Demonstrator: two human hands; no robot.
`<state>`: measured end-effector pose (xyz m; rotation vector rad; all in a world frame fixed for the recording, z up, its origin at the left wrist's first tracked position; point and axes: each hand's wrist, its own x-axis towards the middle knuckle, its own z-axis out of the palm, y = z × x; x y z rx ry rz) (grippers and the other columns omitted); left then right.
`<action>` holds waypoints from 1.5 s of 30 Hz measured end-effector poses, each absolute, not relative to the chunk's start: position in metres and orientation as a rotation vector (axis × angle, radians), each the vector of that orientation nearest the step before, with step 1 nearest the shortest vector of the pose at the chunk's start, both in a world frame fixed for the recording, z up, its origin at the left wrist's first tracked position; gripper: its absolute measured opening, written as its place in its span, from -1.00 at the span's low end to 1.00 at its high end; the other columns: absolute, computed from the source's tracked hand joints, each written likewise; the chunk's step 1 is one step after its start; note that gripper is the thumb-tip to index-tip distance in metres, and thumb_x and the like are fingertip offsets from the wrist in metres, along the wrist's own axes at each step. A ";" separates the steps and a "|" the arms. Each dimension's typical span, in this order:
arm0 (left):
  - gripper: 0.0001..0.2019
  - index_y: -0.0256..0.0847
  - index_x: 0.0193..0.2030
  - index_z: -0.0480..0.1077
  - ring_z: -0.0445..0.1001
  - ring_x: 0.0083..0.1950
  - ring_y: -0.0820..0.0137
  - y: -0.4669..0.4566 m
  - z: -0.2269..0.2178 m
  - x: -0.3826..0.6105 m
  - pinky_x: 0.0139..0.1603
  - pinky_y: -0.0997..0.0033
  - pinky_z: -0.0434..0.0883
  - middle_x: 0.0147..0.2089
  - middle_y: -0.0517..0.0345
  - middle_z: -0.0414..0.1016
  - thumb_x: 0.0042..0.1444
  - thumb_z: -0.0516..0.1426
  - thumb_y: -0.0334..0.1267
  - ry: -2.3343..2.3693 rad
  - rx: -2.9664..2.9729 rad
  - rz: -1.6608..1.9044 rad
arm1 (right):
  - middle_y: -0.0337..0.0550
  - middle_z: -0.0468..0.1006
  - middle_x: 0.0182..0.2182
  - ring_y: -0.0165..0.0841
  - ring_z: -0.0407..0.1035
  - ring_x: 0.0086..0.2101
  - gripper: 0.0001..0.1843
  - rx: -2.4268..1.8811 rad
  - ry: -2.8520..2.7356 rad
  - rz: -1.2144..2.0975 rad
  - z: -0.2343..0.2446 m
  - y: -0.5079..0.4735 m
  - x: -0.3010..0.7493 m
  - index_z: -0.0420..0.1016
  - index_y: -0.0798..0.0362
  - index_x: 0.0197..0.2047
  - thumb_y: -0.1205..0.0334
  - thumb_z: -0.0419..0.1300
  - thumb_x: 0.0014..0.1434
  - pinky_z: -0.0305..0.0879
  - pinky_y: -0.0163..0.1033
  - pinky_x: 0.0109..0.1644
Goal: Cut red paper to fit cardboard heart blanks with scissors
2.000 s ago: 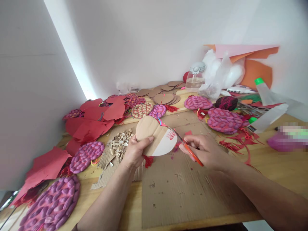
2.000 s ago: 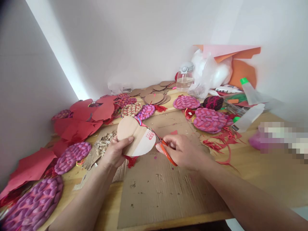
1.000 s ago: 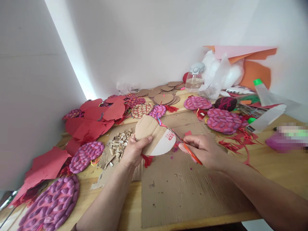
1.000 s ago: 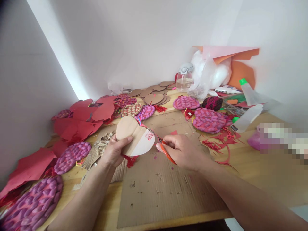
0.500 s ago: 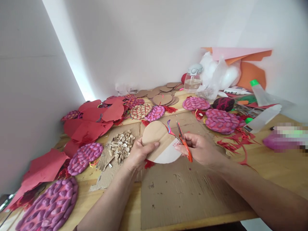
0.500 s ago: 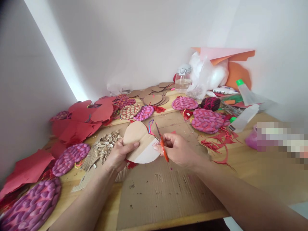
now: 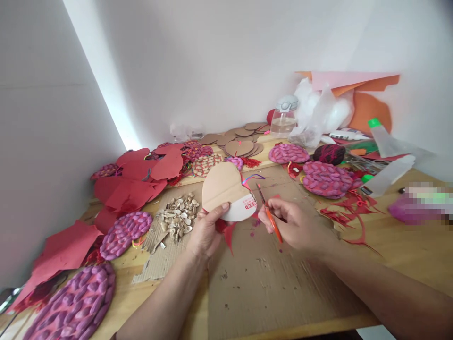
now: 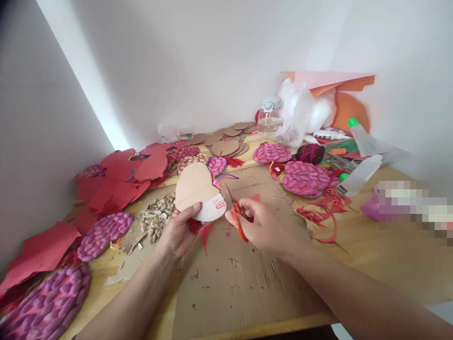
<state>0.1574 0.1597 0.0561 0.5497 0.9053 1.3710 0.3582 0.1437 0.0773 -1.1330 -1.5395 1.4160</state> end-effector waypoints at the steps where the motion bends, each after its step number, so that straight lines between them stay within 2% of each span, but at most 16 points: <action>1: -0.50 -0.26 -0.02 0.53 0.57 -0.40 0.41 0.161 0.058 0.155 -0.59 0.57 0.45 -0.22 0.10 0.65 -0.18 0.44 -0.39 0.903 0.556 1.385 | -0.34 0.27 -0.55 -0.47 0.08 -0.51 -0.61 -1.146 -1.573 1.399 0.078 0.143 0.360 0.15 0.00 -0.48 0.04 0.26 0.17 -0.07 -0.27 -0.44; 5: -0.49 -0.24 0.00 0.53 0.57 -0.43 0.41 0.164 0.060 0.149 -0.60 0.56 0.45 -0.26 0.14 0.65 -0.17 0.44 -0.38 0.895 0.596 1.416 | -0.39 0.17 -0.59 -0.47 0.02 -0.54 -0.58 -1.205 -1.644 1.395 0.077 0.143 0.363 0.10 -0.01 -0.50 0.07 0.28 0.16 -0.14 -0.26 -0.47; 8: -0.46 -0.23 0.03 0.51 0.59 -0.41 0.39 0.164 0.058 0.149 -0.58 0.56 0.46 -0.22 0.11 0.66 -0.17 0.44 -0.37 0.903 0.629 1.420 | -0.42 0.13 -0.61 -0.49 0.00 -0.55 -0.55 -1.218 -1.618 1.422 0.077 0.142 0.362 0.09 -0.01 -0.51 0.08 0.32 0.13 -0.14 -0.27 -0.47; 18: -0.39 -0.20 0.12 0.48 0.62 -0.31 0.35 0.160 0.058 0.154 -0.50 0.55 0.48 -0.08 0.04 0.67 -0.14 0.44 -0.33 0.925 0.676 1.381 | -0.37 0.20 -0.59 -0.46 0.11 -0.54 -0.53 -1.177 -1.579 1.482 0.083 0.140 0.361 0.14 0.00 -0.50 -0.06 0.30 0.15 -0.07 -0.28 -0.48; 22: -0.38 -0.19 0.13 0.48 0.63 -0.26 0.33 0.159 0.059 0.156 -0.47 0.55 0.50 -0.04 0.01 0.66 -0.15 0.44 -0.33 0.918 0.674 1.377 | -0.37 0.21 -0.62 -0.47 0.06 -0.57 -0.50 -1.216 -1.578 1.491 0.081 0.141 0.361 0.12 -0.01 -0.50 -0.12 0.29 0.15 -0.08 -0.29 -0.49; 32: -0.41 -0.19 0.09 0.50 0.61 -0.30 0.41 0.158 0.061 0.157 -0.39 0.59 0.52 -0.10 0.05 0.67 -0.15 0.44 -0.39 0.883 0.646 1.393 | -0.36 0.25 -0.62 -0.47 0.09 -0.57 -0.50 -1.237 -1.594 1.459 0.081 0.141 0.361 0.16 0.00 -0.50 -0.15 0.28 0.15 -0.09 -0.28 -0.49; 39: -0.38 -0.19 0.13 0.47 0.61 -0.35 0.38 0.159 0.057 0.156 -0.57 0.58 0.45 -0.07 0.04 0.66 -0.15 0.45 -0.33 0.917 0.672 1.367 | -0.37 0.21 -0.66 -0.47 0.06 -0.61 -0.48 -1.228 -1.593 1.457 0.079 0.142 0.361 0.15 -0.02 -0.51 -0.20 0.27 0.15 -0.11 -0.27 -0.51; 45: -0.36 -0.19 0.12 0.48 0.64 -0.21 0.32 0.161 0.057 0.157 -0.31 0.52 0.56 -0.07 0.02 0.67 -0.18 0.46 -0.35 0.906 0.652 1.387 | -0.37 0.23 -0.65 -0.47 0.08 -0.61 -0.50 -1.249 -1.611 1.429 0.075 0.142 0.364 0.17 -0.01 -0.50 -0.18 0.25 0.18 -0.07 -0.28 -0.52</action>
